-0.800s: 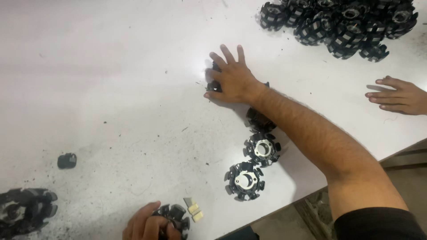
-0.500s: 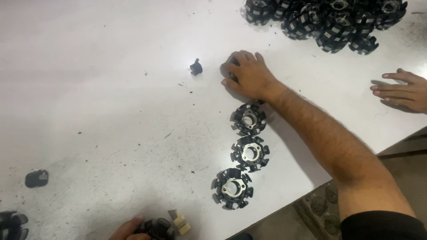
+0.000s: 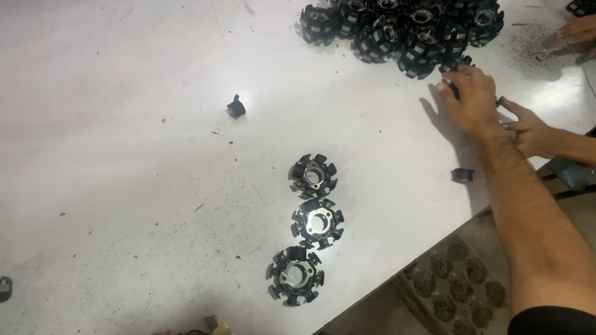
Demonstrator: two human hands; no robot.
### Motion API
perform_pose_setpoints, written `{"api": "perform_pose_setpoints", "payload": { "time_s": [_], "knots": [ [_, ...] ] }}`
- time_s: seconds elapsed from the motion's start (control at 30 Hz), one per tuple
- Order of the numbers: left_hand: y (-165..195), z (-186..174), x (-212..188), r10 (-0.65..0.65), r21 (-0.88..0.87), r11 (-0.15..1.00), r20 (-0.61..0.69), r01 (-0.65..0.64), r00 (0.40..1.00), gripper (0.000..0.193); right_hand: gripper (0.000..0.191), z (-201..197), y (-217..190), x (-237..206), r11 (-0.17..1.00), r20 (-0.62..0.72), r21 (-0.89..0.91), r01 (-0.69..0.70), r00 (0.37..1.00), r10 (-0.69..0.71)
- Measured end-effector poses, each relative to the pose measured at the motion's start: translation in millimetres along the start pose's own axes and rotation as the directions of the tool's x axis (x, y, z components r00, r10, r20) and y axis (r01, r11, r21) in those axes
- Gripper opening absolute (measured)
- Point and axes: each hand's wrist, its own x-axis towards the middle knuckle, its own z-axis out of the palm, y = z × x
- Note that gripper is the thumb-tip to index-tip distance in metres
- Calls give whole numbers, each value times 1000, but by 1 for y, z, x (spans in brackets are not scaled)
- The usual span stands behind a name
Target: The person assembles omni-directional wheels at a white workbench. They pick up a wheel hub, insert black roller pieces into its slots one at a time, and use a small stick to press each roller into place, setting finished wheels aside as they go.
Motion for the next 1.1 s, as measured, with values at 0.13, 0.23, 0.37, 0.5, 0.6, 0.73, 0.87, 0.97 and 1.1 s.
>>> {"api": "perform_pose_setpoints", "payload": {
  "time_s": [0.13,0.23,0.37,0.5,0.6,0.73,0.87,0.97,1.1],
  "knots": [
    [-13,-10,-4,-3,2,1000,-9,3,1000,15,22,11,-50,20,906,-275,303,295,938,-213],
    [-8,-8,0,4,8,1000,-17,-4,1000,14,25,28,-136,44,789,-260,300,537,842,-474],
    [4,-14,-1,-7,-15,1000,-50,6,999,14,40,52,-269,74,716,28,328,616,752,-659],
    [17,-43,-14,-26,-55,998,-118,20,993,14,25,52,-352,62,760,420,217,613,644,-640],
    [37,-67,-29,-109,-125,988,-156,90,982,13,28,44,-344,51,835,395,293,466,736,-550],
    [52,-102,-39,-188,-225,961,-111,159,976,16,30,45,-253,15,859,223,43,511,833,-507],
    [59,-124,-45,-179,-294,948,-166,124,970,17,29,40,-213,-40,949,278,-68,309,919,-279],
    [61,-133,-55,-132,-261,963,-226,71,965,17,27,-6,-222,-110,913,20,293,283,953,-302],
    [64,-149,-80,-139,-308,950,-260,54,956,16,27,-79,-292,-237,721,-95,602,342,928,-361]
  ]
}}
